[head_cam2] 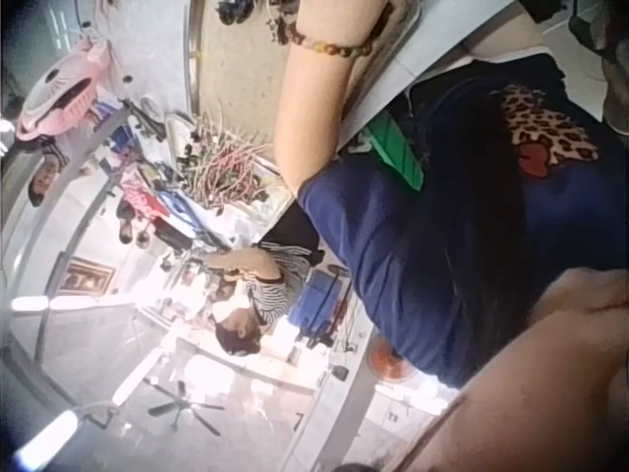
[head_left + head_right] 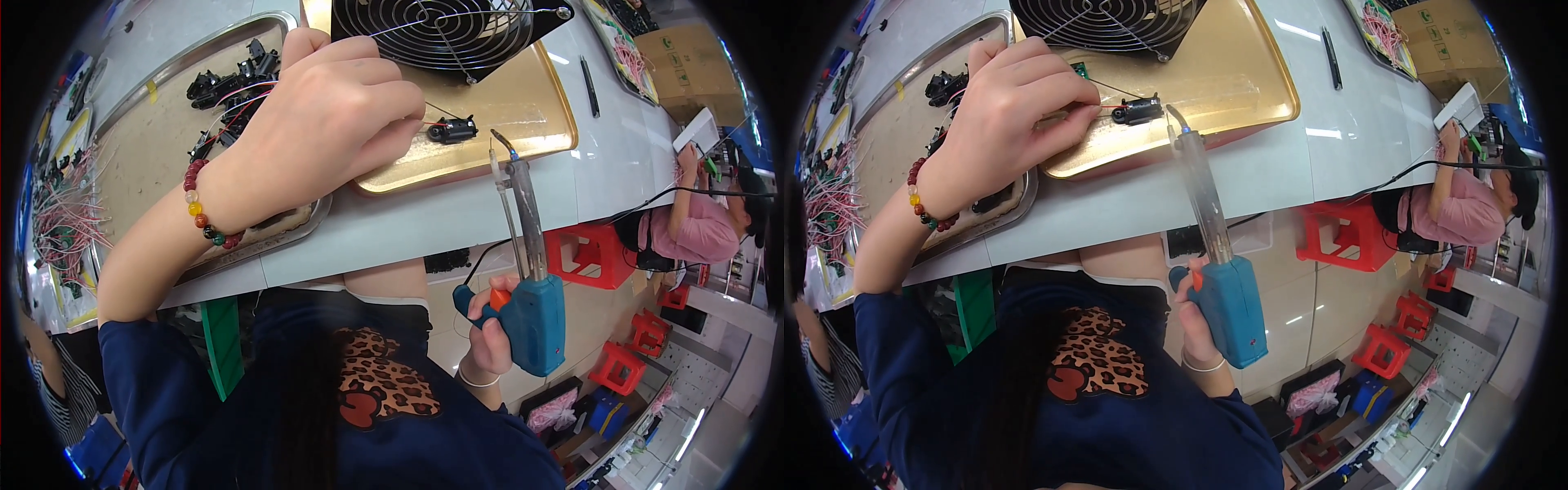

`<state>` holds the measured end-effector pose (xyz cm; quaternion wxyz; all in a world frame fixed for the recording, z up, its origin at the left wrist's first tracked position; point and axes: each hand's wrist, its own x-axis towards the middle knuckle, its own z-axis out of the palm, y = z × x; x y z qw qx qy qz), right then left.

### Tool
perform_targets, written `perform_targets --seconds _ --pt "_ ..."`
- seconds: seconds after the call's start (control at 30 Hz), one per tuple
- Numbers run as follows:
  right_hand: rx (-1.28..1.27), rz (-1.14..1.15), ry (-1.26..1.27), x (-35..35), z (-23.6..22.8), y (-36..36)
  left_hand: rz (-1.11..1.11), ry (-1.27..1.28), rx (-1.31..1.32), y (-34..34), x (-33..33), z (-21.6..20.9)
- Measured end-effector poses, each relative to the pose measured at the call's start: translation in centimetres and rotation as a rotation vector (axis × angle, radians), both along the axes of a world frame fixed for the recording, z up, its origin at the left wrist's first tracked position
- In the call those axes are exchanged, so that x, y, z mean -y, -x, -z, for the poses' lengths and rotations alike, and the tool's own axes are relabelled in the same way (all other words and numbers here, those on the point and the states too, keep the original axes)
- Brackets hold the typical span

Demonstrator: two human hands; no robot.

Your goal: The person solders small electronic components onto wires and circuit boards using a soldering gun.

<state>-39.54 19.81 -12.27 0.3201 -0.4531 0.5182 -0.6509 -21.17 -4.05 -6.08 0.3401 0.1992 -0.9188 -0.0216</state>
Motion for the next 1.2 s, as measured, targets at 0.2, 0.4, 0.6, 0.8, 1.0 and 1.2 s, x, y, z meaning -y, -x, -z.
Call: perform_targets --seconds 0.2,0.4,0.6,0.8,1.0,1.2 --pt "-0.006 0.003 -0.006 -0.2 0.3 0.1 0.010 0.002 -0.013 0.0 0.1 0.0" --pt "0.011 0.009 0.001 -0.3 0.3 0.2 -0.011 -0.016 0.023 -0.6 -0.1 -1.0" --pt "0.018 0.018 0.016 -0.3 0.7 0.4 -0.208 -0.052 0.166 -1.1 0.4 -2.6" --pt "0.009 0.006 0.034 -0.5 0.9 0.4 -0.018 0.069 0.044 -0.7 -0.1 -2.2" --pt "-0.145 0.081 -0.034 0.7 -1.3 0.0 0.011 0.036 0.084 0.4 -0.7 -1.0" --pt "-0.352 0.166 -0.065 1.5 -2.4 0.1 0.031 -0.013 0.051 0.1 -0.8 -0.7"
